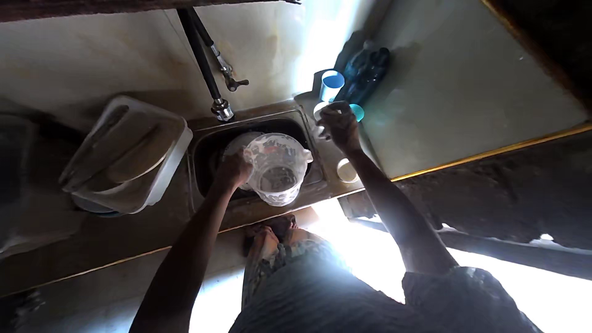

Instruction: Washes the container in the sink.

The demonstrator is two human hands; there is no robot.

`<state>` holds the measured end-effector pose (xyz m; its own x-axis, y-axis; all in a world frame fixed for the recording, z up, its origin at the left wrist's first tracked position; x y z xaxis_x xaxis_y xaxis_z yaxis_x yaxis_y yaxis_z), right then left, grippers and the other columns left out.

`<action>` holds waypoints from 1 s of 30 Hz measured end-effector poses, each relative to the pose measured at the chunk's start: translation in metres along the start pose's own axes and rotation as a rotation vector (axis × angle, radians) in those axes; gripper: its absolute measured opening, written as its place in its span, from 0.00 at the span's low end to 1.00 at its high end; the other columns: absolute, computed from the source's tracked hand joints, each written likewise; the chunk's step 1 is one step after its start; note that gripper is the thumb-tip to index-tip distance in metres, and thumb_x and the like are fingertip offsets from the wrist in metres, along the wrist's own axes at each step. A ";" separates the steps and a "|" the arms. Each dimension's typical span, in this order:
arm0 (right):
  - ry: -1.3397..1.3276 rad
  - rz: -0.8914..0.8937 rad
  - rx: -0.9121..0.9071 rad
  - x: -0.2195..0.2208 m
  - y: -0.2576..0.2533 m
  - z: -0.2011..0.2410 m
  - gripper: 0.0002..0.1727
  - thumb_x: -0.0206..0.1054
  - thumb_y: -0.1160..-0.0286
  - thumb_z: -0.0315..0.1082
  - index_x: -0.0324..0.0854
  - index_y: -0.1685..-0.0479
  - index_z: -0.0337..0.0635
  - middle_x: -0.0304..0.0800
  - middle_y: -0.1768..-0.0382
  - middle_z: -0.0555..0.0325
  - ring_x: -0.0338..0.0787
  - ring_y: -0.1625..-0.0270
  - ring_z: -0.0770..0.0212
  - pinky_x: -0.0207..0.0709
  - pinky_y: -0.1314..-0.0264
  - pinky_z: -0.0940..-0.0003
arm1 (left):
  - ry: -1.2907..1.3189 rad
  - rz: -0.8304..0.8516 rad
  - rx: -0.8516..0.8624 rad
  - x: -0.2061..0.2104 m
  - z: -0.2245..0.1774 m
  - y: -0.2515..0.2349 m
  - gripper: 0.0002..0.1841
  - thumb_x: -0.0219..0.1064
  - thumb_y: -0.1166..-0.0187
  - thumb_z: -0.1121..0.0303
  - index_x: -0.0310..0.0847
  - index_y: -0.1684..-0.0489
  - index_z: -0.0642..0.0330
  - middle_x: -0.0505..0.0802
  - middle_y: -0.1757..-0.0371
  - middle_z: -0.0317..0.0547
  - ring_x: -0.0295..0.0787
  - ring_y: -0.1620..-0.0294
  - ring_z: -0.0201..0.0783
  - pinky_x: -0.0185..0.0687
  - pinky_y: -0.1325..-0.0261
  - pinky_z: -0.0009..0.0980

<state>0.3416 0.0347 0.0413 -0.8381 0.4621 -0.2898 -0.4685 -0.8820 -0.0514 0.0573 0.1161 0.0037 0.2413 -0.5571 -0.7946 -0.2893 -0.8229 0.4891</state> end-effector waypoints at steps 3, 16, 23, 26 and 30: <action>0.106 0.218 0.158 -0.006 0.006 -0.014 0.18 0.67 0.16 0.39 0.83 0.36 0.38 0.95 0.58 0.51 0.94 0.65 0.59 0.90 0.61 0.60 | -0.012 -0.033 -0.009 0.003 -0.002 0.002 0.25 0.61 0.14 0.61 0.69 0.18 0.56 0.87 0.37 0.69 0.85 0.35 0.68 0.77 0.37 0.70; 0.420 0.327 0.261 -0.004 0.021 -0.036 0.26 0.68 0.19 0.56 0.91 0.54 0.38 0.94 0.62 0.50 0.91 0.61 0.55 0.84 0.49 0.49 | 0.004 -0.072 -0.026 0.004 -0.001 0.011 0.28 0.62 0.15 0.64 0.65 0.16 0.63 0.86 0.38 0.74 0.84 0.36 0.72 0.75 0.37 0.72; 0.850 0.413 0.700 -0.070 0.040 -0.157 0.26 0.65 0.18 0.42 0.75 0.29 0.32 0.88 0.39 0.31 0.89 0.36 0.34 0.78 0.33 0.34 | 0.125 -0.087 0.062 0.012 0.007 0.021 0.25 0.59 0.10 0.62 0.67 0.19 0.66 0.85 0.36 0.73 0.83 0.34 0.71 0.73 0.33 0.69; 0.971 0.424 0.654 -0.054 0.060 -0.170 0.26 0.64 0.17 0.39 0.76 0.25 0.34 0.81 0.27 0.33 0.80 0.24 0.32 0.72 0.26 0.32 | 0.272 0.004 0.106 0.015 0.007 0.027 0.26 0.56 0.08 0.61 0.66 0.18 0.68 0.84 0.34 0.74 0.81 0.32 0.68 0.70 0.29 0.64; 0.892 0.278 0.618 -0.059 0.054 -0.178 0.29 0.64 0.16 0.43 0.75 0.25 0.28 0.67 0.18 0.28 0.70 0.16 0.32 0.68 0.19 0.35 | 0.252 0.039 0.094 0.015 0.002 0.037 0.19 0.53 0.07 0.66 0.71 0.24 0.68 0.88 0.48 0.65 0.86 0.54 0.51 0.80 0.44 0.49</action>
<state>0.4157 -0.0567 -0.1149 -0.5515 -0.1945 -0.8112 -0.5617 -0.6323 0.5335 0.0482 0.0778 0.0090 0.4477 -0.6081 -0.6556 -0.3844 -0.7929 0.4729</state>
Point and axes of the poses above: each hand's wrist, its own y-axis away from the middle knuckle, its own x-axis out of the palm, z = x × y, the point moved 3 cm from there along -y, towards the middle knuckle
